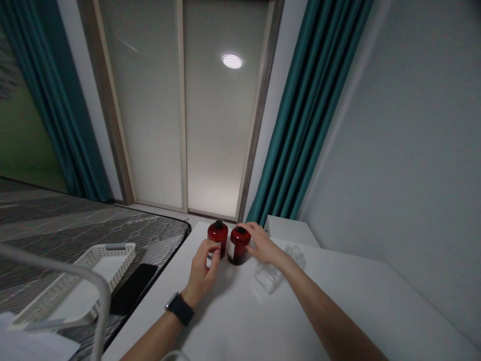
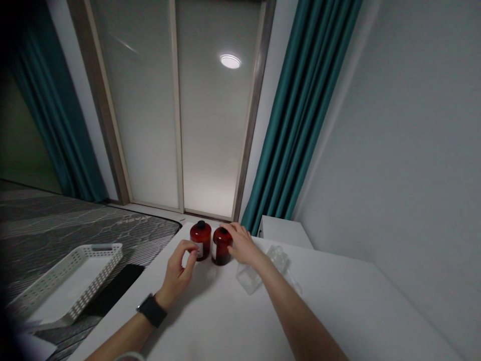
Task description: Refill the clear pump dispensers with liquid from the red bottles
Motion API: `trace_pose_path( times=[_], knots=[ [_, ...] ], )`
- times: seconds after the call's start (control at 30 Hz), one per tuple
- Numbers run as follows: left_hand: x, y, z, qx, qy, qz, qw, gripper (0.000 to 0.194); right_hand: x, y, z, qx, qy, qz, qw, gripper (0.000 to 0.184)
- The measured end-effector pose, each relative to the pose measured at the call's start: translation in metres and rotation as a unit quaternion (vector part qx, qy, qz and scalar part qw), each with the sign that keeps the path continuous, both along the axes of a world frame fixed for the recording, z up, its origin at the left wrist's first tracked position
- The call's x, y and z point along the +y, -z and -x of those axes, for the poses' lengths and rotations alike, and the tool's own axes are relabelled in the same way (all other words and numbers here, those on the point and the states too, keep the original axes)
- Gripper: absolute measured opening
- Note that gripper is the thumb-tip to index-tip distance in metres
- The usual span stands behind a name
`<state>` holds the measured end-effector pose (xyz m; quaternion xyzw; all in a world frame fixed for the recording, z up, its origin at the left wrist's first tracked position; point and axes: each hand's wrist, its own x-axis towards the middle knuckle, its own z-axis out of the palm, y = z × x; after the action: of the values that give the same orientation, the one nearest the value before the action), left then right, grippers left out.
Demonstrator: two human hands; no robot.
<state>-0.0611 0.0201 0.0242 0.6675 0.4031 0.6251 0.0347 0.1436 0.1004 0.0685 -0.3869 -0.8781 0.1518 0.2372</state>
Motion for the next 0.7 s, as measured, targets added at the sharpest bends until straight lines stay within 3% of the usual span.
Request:
trace_pose_path(
  times=[0.13,0.27,0.5,0.7],
  knots=[
    [0.004,0.003,0.003,0.003,-0.018,0.009,1.0,0.011,0.007,0.007,0.0,0.003,0.017,-0.005,1.0,0.081],
    [0.013,0.007,0.009,-0.018,-0.067,0.043,0.997,0.009,-0.005,0.016,-0.006,0.033,0.036,-0.025,0.999,0.079],
    [0.034,0.03,0.013,-0.045,-0.161,0.098,0.981,0.045,-0.065,0.039,-0.03,0.109,0.103,-0.127,0.98,0.059],
    [0.035,0.035,0.011,-0.024,-0.166,0.107,0.98,0.059,-0.105,0.065,-0.047,0.219,0.173,-0.194,0.94,0.03]
  ],
)
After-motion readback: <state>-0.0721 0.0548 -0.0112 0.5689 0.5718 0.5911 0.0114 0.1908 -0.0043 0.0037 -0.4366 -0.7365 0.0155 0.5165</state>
